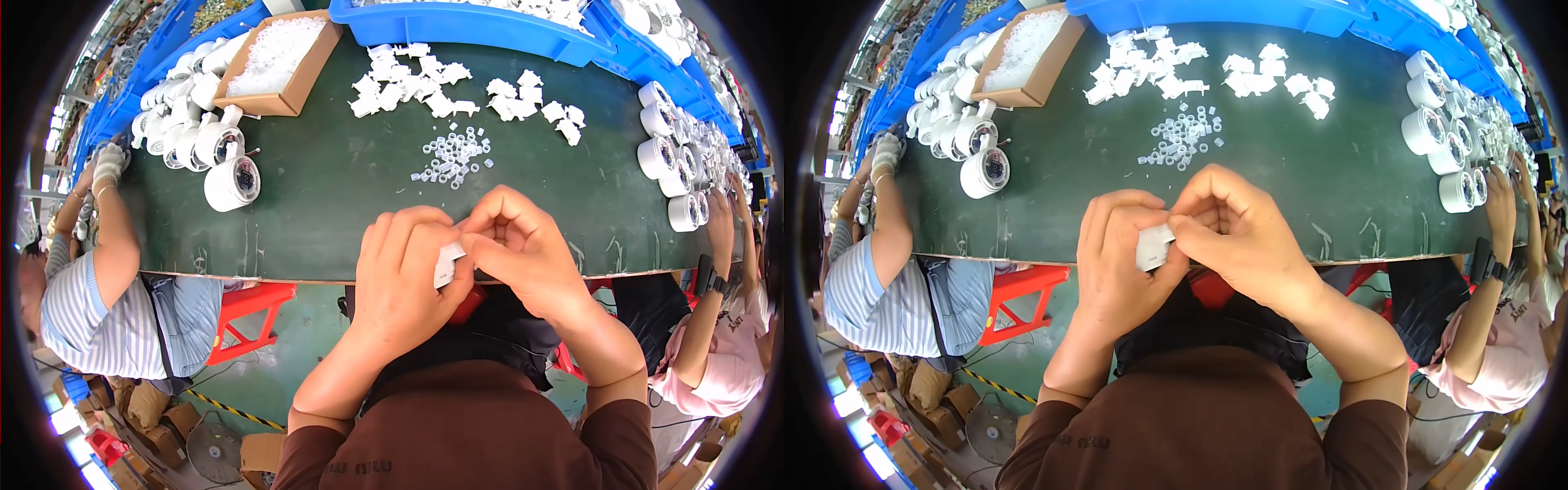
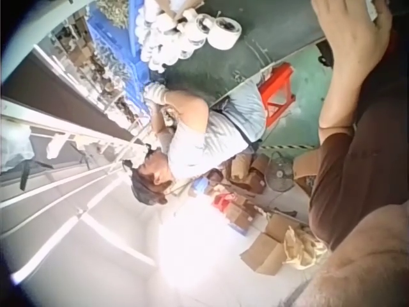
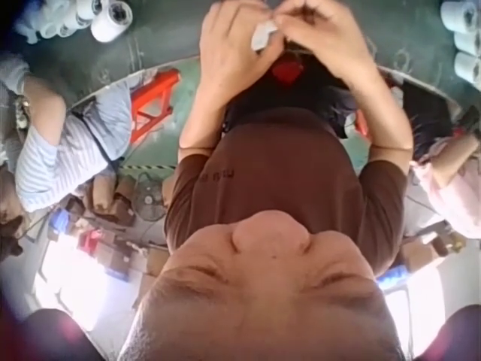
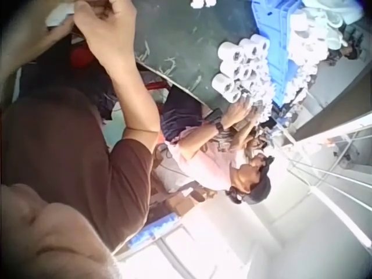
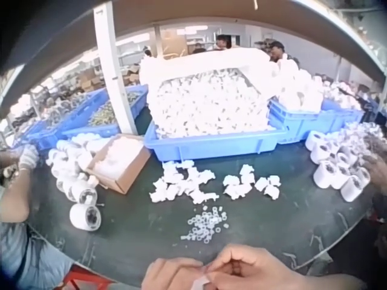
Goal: The person picks up a white plastic component and a small wire, inserts the wire into the component, and then presses a small white cap onto it. After repeating this assembly for several units, the person reaches into a blue bin to gather more plastic components.
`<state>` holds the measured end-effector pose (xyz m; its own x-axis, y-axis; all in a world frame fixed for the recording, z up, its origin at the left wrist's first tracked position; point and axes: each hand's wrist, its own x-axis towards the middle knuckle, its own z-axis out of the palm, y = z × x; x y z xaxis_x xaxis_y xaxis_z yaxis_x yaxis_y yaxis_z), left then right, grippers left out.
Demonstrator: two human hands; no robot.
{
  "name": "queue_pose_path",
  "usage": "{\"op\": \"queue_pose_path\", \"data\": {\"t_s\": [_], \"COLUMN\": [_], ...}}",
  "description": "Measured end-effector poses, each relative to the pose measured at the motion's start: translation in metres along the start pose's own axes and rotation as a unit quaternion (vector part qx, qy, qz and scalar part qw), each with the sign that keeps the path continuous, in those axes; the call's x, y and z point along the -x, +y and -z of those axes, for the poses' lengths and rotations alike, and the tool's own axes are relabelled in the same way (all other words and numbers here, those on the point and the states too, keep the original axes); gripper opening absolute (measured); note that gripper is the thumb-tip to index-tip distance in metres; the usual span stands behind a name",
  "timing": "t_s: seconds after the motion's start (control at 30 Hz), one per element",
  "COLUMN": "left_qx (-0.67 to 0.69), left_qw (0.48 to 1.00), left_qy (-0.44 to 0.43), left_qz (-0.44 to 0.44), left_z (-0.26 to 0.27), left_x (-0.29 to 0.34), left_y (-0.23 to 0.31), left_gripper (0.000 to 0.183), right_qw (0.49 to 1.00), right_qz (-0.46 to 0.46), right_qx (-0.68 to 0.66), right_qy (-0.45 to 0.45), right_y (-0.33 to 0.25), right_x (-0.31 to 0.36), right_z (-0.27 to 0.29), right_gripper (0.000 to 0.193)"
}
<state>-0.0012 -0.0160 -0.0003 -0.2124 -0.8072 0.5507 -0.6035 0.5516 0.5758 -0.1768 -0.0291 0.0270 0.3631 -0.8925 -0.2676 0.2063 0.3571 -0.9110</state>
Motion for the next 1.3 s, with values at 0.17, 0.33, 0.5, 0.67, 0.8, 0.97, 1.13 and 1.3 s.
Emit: {"op": "queue_pose_path", "data": {"t_s": [0.17,0.33,0.5,0.67,0.8,0.97,1.13,1.3], "left_qx": [-0.008,-0.007,-0.026,-0.034,-0.349,-0.373,-0.207,-0.266], "left_qw": [1.0,0.999,0.999,0.996,0.932,0.898,0.936,0.937], "left_qy": [0.029,0.036,-0.015,-0.085,0.05,0.175,0.16,0.087], "left_qz": [-0.005,-0.013,-0.036,-0.015,0.081,0.155,0.237,0.21], "left_z": [-0.001,0.006,0.016,0.041,0.081,0.085,0.075,0.094], "left_x": [0.004,0.005,0.002,-0.004,0.0,0.002,0.012,-0.007], "left_y": [-0.002,-0.002,0.0,-0.015,-0.071,-0.075,-0.085,-0.095], "left_gripper": [0.038,0.034,0.03,0.028,0.051,0.072,0.05,0.043], "right_qw": [0.999,0.998,0.996,0.919,0.656,0.384,0.422,0.606], "right_qz": [0.036,0.058,0.067,0.246,0.349,0.126,0.173,0.214], "right_qx": [-0.017,0.025,0.043,0.304,0.607,0.783,0.771,0.672], "right_qy": [0.028,0.018,0.032,0.038,0.282,0.472,0.444,0.367], "right_y": [0.007,0.008,0.022,0.019,-0.021,-0.052,-0.035,-0.036], "right_x": [0.001,0.003,0.003,0.008,0.012,0.028,0.037,0.042], "right_z": [-0.003,-0.006,-0.013,0.007,0.064,0.209,0.209,0.147], "right_gripper": [0.009,0.01,0.011,0.01,0.023,0.066,0.061,0.05]}}
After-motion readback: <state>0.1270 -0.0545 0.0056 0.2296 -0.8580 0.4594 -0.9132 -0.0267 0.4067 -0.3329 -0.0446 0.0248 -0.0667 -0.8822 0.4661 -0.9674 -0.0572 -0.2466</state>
